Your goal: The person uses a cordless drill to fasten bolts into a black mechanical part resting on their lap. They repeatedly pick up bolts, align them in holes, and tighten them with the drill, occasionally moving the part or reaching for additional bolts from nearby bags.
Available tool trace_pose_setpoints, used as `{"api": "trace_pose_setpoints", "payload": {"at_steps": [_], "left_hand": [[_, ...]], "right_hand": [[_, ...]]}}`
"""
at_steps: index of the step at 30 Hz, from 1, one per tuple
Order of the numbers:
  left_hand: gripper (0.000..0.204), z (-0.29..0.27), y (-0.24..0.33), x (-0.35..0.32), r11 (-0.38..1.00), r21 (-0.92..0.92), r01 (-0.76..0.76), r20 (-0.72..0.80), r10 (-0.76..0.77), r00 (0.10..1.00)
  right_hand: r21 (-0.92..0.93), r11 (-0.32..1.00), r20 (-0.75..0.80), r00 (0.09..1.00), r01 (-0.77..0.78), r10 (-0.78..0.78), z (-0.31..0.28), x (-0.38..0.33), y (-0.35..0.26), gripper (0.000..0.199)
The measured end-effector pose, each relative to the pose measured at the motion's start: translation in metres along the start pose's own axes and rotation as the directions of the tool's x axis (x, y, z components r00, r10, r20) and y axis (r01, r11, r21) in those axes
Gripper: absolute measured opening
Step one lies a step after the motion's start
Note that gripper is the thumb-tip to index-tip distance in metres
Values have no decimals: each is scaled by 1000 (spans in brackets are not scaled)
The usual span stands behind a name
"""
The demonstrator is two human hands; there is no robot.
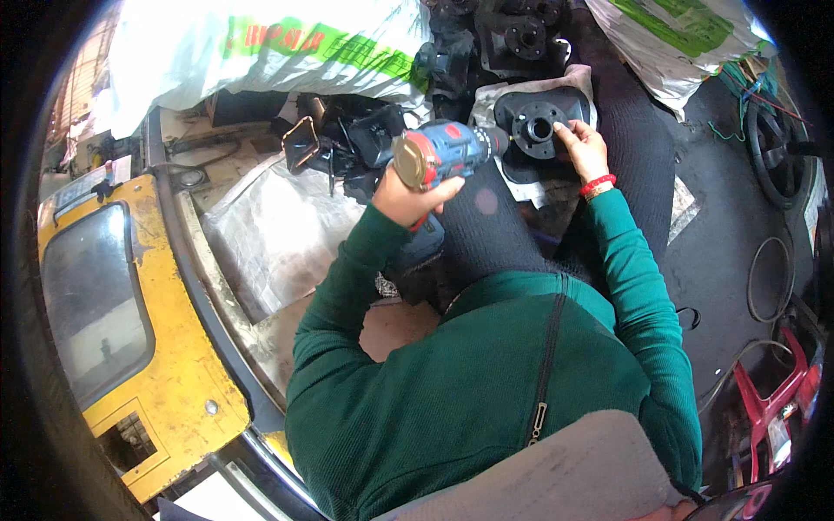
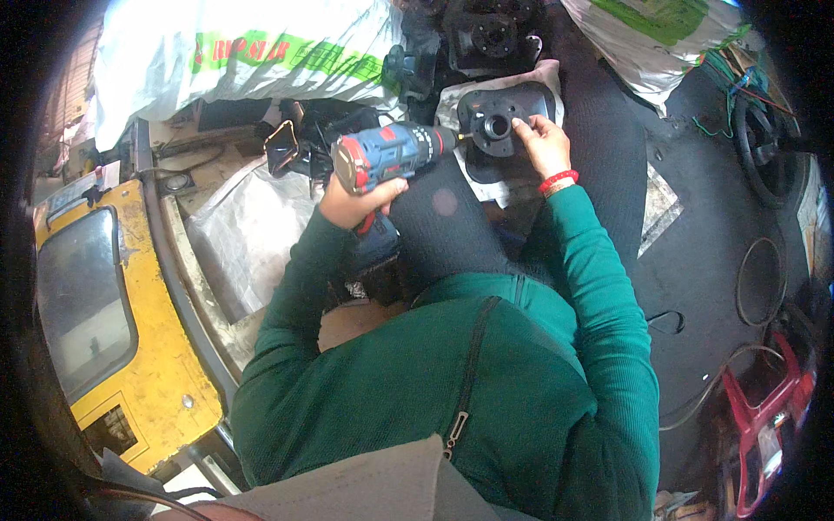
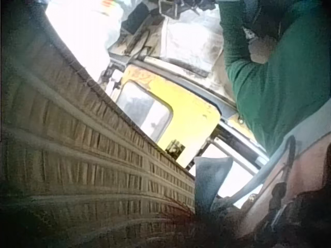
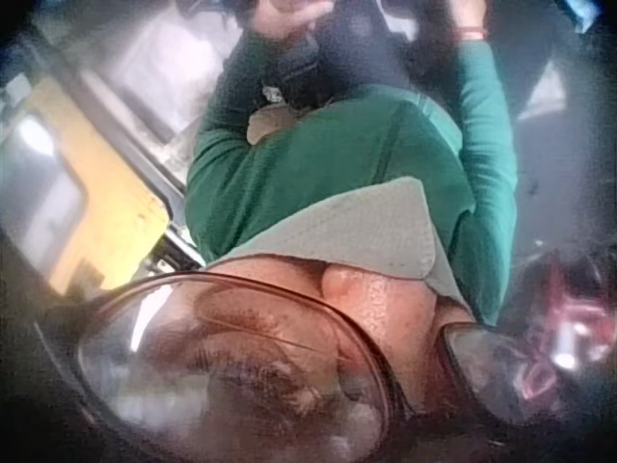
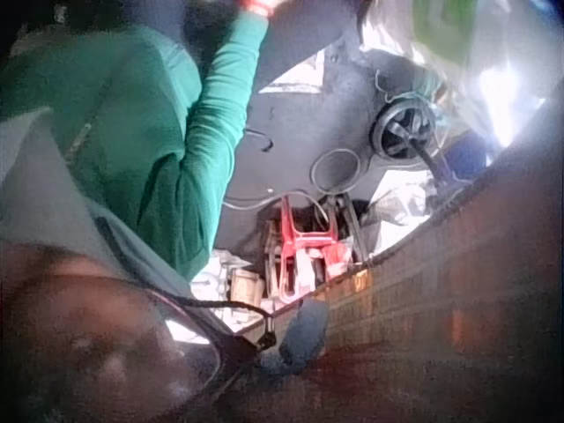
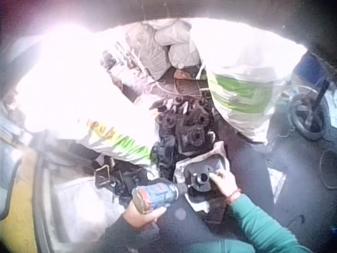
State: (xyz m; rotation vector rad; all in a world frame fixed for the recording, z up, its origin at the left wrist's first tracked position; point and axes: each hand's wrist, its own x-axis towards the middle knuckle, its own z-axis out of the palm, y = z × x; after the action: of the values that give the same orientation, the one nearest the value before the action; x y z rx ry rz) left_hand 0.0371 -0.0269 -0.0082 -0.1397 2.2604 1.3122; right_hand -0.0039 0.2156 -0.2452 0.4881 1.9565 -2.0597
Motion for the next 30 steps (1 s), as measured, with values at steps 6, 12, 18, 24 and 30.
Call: {"api": "trace_pose_setpoints", "payload": {"at_steps": [6,12,18,24,30], "left_hand": [[35,-7,-3,34,937,330,-112,-33,130,991],[37,-2,6,43,961,274,-41,-22,49,999],[37,-2,3,52,946,323,-35,-6,40,999],[32,-3,4,54,983,175,49,12,-52,999],[26,-12,24,71,963,-171,208,93,-194,977]], "right_hand": [[-72,997,-75,996,38,-43,0,-5,-11,32],[-42,999,-33,999,-23,22,-3,-8,-20,29],[-10,1000,-35,999,-24,23,-2,-10,-20,28],[-56,998,-30,1000,0,-1,-3,-8,-17,30],[-56,998,-35,999,-7,5,-3,-7,-15,31]]}}
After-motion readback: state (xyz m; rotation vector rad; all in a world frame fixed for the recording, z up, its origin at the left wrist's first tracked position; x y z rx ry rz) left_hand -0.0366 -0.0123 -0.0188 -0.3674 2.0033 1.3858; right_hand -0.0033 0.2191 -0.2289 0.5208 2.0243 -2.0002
